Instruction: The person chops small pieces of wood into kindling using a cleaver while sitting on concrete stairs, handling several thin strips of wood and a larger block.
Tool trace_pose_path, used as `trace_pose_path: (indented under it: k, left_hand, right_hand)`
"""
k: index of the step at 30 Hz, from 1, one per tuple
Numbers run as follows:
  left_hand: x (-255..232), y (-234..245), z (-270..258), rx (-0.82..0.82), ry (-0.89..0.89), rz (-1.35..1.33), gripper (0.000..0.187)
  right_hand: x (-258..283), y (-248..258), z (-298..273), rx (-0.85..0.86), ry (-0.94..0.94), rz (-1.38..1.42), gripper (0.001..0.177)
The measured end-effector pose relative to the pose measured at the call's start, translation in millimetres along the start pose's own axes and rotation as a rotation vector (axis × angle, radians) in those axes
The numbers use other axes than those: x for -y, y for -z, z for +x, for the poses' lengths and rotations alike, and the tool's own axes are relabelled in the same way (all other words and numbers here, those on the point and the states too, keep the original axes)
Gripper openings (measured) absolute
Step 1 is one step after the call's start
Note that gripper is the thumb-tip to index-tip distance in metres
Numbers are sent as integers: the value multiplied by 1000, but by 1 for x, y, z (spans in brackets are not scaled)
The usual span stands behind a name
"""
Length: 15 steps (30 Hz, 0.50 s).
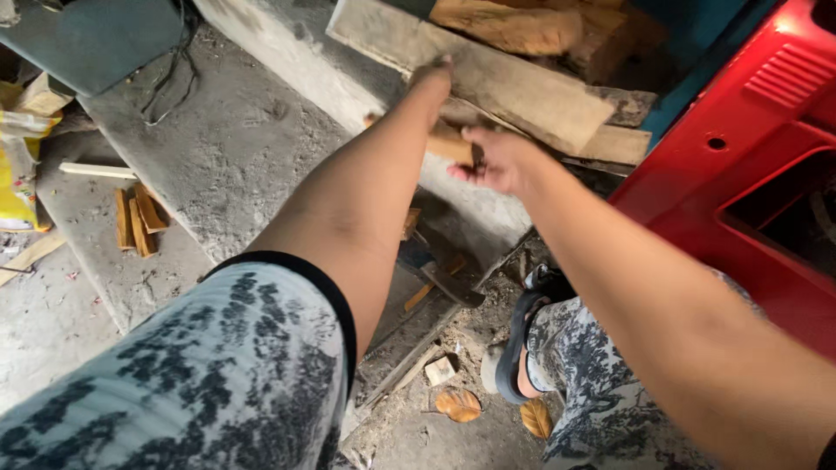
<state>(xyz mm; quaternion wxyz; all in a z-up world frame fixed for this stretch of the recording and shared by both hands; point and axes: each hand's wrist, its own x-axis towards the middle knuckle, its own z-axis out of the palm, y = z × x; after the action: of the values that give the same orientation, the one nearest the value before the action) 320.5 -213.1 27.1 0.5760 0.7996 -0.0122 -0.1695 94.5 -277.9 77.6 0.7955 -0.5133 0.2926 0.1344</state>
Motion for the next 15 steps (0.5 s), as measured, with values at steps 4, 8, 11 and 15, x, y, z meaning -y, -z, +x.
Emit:
trace_pose_path:
  k: [4, 8, 11, 15]
  left_hand:
    - [-28, -38, 10, -258, 511, 145, 106]
    - [-40, -68, -14, -377, 439, -133, 114]
    - [-50, -72, -56, -353, 382, -241, 112]
    - [-58, -41, -131, -208, 242, -48, 99]
  right_hand:
    - [-47, -11, -29, 49, 3, 73, 42]
    - [-60, -23, -51, 58, 60, 80, 31]
    - [-62, -20, -60, 97, 98, 74, 29]
    - [-61, -17, -67, 90, 103, 46, 29]
